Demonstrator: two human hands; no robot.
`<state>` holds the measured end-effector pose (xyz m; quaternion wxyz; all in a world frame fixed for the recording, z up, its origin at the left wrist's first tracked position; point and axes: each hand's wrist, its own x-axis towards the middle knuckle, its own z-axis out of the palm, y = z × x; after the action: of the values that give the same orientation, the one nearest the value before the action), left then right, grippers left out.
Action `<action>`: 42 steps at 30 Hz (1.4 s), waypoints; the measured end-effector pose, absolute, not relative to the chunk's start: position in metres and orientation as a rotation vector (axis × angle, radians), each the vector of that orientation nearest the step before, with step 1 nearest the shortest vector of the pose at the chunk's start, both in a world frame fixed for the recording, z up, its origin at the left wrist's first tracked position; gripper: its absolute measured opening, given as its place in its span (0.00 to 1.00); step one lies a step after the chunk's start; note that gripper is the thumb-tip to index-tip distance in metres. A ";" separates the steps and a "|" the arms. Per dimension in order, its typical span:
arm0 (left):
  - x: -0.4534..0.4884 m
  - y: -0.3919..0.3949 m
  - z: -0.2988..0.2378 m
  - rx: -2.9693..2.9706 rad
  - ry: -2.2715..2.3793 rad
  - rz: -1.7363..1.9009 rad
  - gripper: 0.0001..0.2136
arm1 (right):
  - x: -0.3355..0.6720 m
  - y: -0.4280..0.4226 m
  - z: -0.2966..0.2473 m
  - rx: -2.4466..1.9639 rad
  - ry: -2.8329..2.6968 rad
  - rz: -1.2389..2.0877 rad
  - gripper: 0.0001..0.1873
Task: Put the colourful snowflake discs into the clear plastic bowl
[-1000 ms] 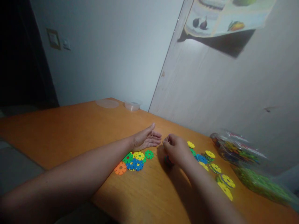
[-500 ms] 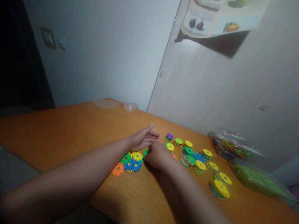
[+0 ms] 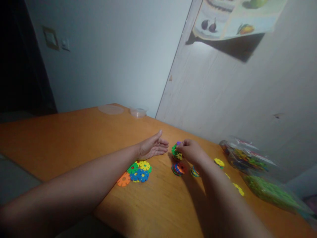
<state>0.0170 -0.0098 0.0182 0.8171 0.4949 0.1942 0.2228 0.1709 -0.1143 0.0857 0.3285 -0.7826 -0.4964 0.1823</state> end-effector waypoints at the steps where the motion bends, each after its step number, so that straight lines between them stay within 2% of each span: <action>1: 0.017 -0.009 0.018 1.054 0.419 0.474 0.34 | 0.179 -0.115 0.088 -2.062 -1.272 0.478 0.09; 7: 0.017 -0.009 0.019 1.053 0.422 0.461 0.35 | 0.201 -0.116 0.073 -2.135 -1.208 0.470 0.12; 13: 0.016 -0.008 0.019 1.050 0.422 0.461 0.35 | 0.207 -0.113 0.063 -2.126 -1.251 0.334 0.09; 17: 0.015 -0.008 0.017 1.038 0.400 0.471 0.35 | 0.182 -0.124 0.067 -2.009 -1.419 0.212 0.07; 21: 0.014 -0.007 0.017 1.022 0.404 0.532 0.34 | 0.126 -0.146 0.064 -1.878 -1.754 0.265 0.08; 24: 0.014 -0.005 0.017 1.010 0.441 0.593 0.34 | 0.090 -0.162 0.053 -1.906 -1.930 0.289 0.10; 29: 0.014 -0.003 0.018 0.990 0.501 0.669 0.38 | 0.067 -0.175 0.038 -1.983 -2.019 0.166 0.19; 37: 0.021 -0.006 0.016 0.936 0.572 0.750 0.38 | 0.084 -0.180 0.026 -1.943 -1.871 0.251 0.08; 42: 0.022 -0.009 0.014 0.793 0.550 0.902 0.39 | 0.094 -0.183 0.023 -2.006 -1.769 0.288 0.14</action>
<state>0.0220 -0.0089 0.0139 0.7898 0.3684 0.2553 0.4188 0.0942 -0.1830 0.0233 0.2238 -0.7268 -0.6409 0.1042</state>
